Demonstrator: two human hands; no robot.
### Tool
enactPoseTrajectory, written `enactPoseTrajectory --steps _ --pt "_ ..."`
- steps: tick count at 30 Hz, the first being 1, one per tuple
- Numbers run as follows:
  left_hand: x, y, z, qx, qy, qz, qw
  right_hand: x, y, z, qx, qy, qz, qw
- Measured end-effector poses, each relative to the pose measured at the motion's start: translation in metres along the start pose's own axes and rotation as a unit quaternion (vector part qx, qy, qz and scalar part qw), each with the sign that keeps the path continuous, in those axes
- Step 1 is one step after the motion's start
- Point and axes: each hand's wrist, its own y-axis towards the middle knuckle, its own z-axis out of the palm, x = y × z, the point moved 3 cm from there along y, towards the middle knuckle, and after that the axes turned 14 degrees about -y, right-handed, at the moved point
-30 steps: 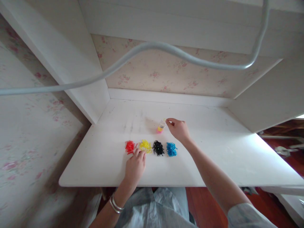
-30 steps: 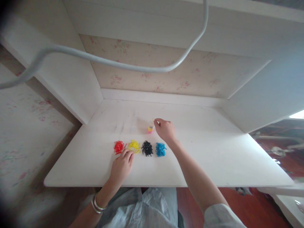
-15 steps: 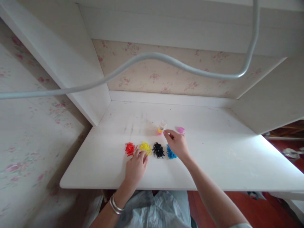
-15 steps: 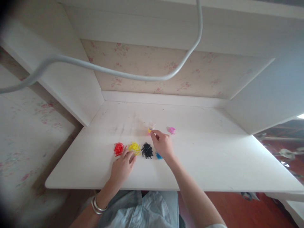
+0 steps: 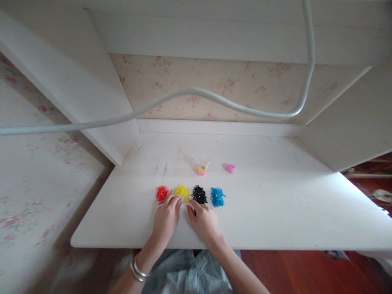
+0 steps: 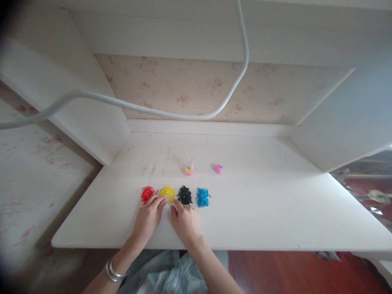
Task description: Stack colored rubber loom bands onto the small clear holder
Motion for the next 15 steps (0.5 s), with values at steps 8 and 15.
enactPoseTrajectory --steps 8,15 --pt "-0.012 0.023 -0.023 -0.052 -0.090 -0.007 0.995 0.002 0.001 0.005 -0.028 -0.023 -0.003 0.999" --pt "-0.065 0.092 -0.044 -0.046 -0.173 0.037 0.983 -0.001 -0.002 0.007 -0.040 -0.022 -0.014 0.999"
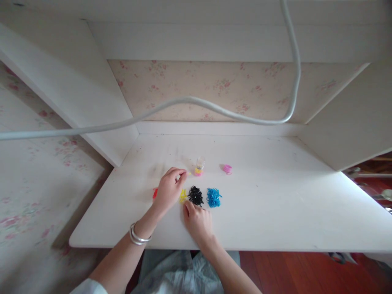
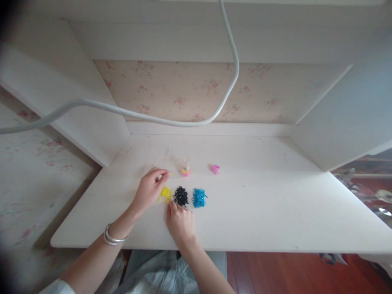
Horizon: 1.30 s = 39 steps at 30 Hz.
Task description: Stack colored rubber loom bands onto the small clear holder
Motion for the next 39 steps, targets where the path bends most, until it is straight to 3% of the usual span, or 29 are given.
enactPoseTrajectory --steps 4,8,14,19,23,27,33,39 --pt "-0.018 0.040 0.015 0.001 0.009 0.049 0.999 0.001 0.000 -0.002 -0.008 -0.002 0.003 1.000" --pt "-0.017 0.060 0.033 0.019 0.049 0.063 0.997 0.001 0.000 -0.002 -0.007 -0.003 -0.001 1.000" --pt "-0.003 0.066 0.046 0.048 0.093 0.052 0.993 0.001 -0.001 -0.002 -0.012 0.004 -0.002 1.000" --pt "-0.001 0.062 0.035 0.036 0.058 0.068 0.995 0.000 -0.001 -0.002 -0.015 0.019 -0.006 1.000" --pt "0.006 0.036 0.011 -0.003 0.029 0.045 0.999 -0.002 -0.002 -0.002 -0.023 0.043 -0.008 0.999" --pt "0.026 -0.017 -0.002 0.009 0.013 -0.012 1.000 -0.006 -0.003 -0.001 -0.028 0.103 0.010 0.994" --pt "0.056 -0.092 0.001 0.046 0.064 -0.067 0.995 -0.011 -0.002 -0.001 -0.030 0.256 0.064 0.964" --pt "0.058 -0.107 0.012 0.086 0.199 -0.069 0.974 -0.019 0.015 -0.025 -0.048 0.336 0.129 0.932"
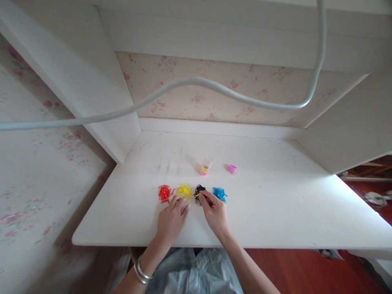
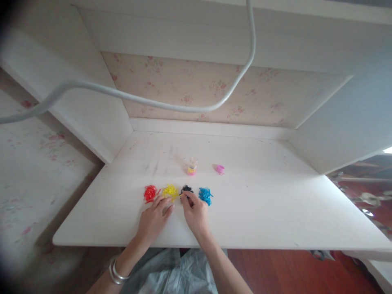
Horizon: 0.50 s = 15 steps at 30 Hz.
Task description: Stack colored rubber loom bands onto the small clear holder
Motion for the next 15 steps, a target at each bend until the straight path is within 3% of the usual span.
enactPoseTrajectory --steps 8,15 --pt "0.006 0.004 0.005 -0.014 0.011 0.012 1.000 0.020 0.063 -0.051 -0.096 -0.023 0.020 0.995" --pt "0.009 0.002 0.003 -0.033 -0.005 -0.009 0.999 0.027 0.102 -0.055 -0.109 -0.053 0.002 0.993"
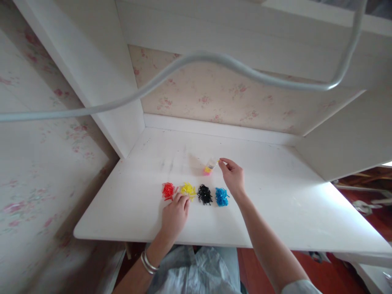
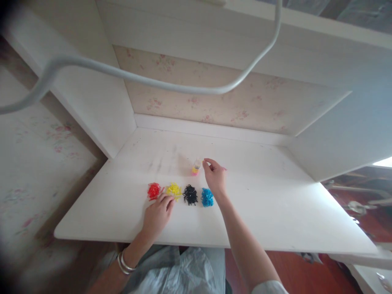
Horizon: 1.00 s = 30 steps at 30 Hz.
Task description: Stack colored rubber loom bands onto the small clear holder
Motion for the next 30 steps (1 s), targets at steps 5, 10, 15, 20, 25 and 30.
enactPoseTrajectory --steps 5,10,15,20,25,30 --pt "0.002 -0.001 -0.002 -0.002 -0.031 -0.002 1.000 -0.002 0.007 0.007 0.012 -0.006 0.001 1.000" --pt "0.005 -0.001 -0.004 -0.025 -0.067 0.000 0.997 -0.005 0.010 0.012 0.032 -0.006 0.005 0.999" --pt "0.005 0.000 -0.004 -0.026 -0.079 0.000 0.997 -0.008 0.009 0.009 0.022 0.029 0.012 0.999" --pt "0.007 0.000 -0.004 -0.037 -0.120 0.007 0.992 -0.017 -0.020 0.009 0.036 0.063 0.015 0.997" --pt "0.011 0.001 -0.004 -0.062 -0.180 0.007 0.982 -0.026 -0.085 0.036 0.136 0.011 -0.016 0.991" --pt "0.011 0.003 -0.004 -0.062 -0.179 -0.002 0.982 -0.022 -0.137 0.058 0.204 -0.114 -0.076 0.969"
